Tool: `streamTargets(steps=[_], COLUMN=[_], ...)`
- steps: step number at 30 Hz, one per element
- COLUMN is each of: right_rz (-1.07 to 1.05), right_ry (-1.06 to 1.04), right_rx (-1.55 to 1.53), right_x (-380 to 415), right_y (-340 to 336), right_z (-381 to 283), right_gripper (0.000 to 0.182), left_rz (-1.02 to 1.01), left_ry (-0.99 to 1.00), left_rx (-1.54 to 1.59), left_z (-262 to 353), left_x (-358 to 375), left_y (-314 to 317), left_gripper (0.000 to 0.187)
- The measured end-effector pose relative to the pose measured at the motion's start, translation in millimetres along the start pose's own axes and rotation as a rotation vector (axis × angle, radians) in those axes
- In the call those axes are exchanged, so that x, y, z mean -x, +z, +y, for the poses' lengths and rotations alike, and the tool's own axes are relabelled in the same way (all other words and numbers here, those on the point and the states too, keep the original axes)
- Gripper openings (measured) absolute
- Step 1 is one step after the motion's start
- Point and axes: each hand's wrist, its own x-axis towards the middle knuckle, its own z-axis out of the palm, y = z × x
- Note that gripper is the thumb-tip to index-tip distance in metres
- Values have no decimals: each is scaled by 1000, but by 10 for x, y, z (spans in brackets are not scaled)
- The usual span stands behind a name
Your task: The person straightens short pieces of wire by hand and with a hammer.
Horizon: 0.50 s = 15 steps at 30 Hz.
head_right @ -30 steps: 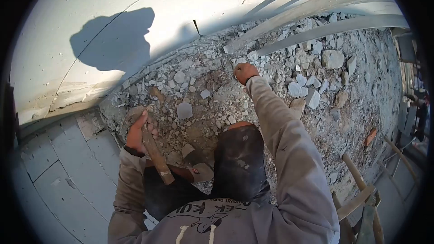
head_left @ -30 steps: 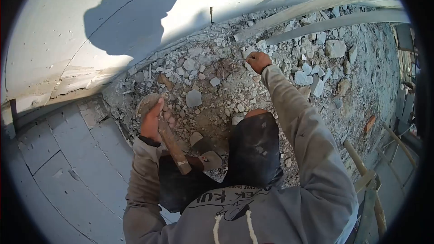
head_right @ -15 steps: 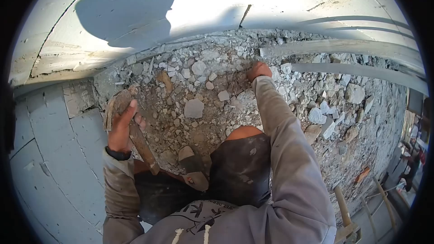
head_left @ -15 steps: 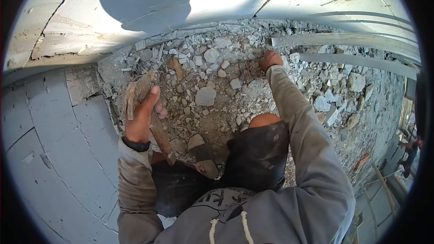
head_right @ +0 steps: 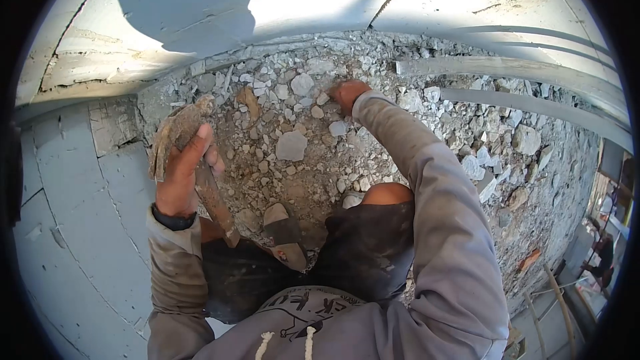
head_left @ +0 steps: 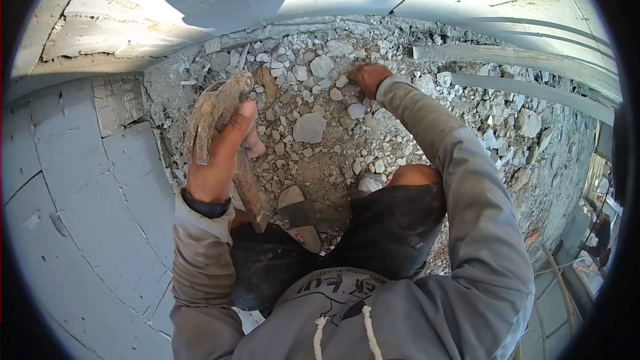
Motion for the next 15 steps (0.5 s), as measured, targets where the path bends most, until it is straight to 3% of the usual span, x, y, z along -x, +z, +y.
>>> streamTargets(steps=[5, 7, 8, 10, 13, 14, 15], right_rz=[-105, 137, 136, 390, 376, 384, 409], right_ry=[72, 93, 98, 306, 489, 501, 473], right_rx=[140, 225, 227, 126, -446, -442, -776], right_x=[-63, 48, 115, 262, 571, 667, 751], right_y=[-21, -93, -155, -398, -923, -940, -961], right_z=[102, 223, 309, 529, 636, 591, 544], right_gripper=[24, 17, 17, 15, 12, 12, 9], left_rz=[-58, -57, -62, -82, -82, -66, -77], left_ry=[39, 50, 62, 62, 61, 54, 62], left_rx=[-105, -92, -86, -90, -82, -74, -72], left_z=[51, 55, 58, 41, 32, 29, -21], left_x=[77, 89, 90, 51, -4, -20, -64], left_y=[14, 26, 35, 40, 128, 165, 192], left_gripper=[41, 40, 40, 40, 35, 30, 30])
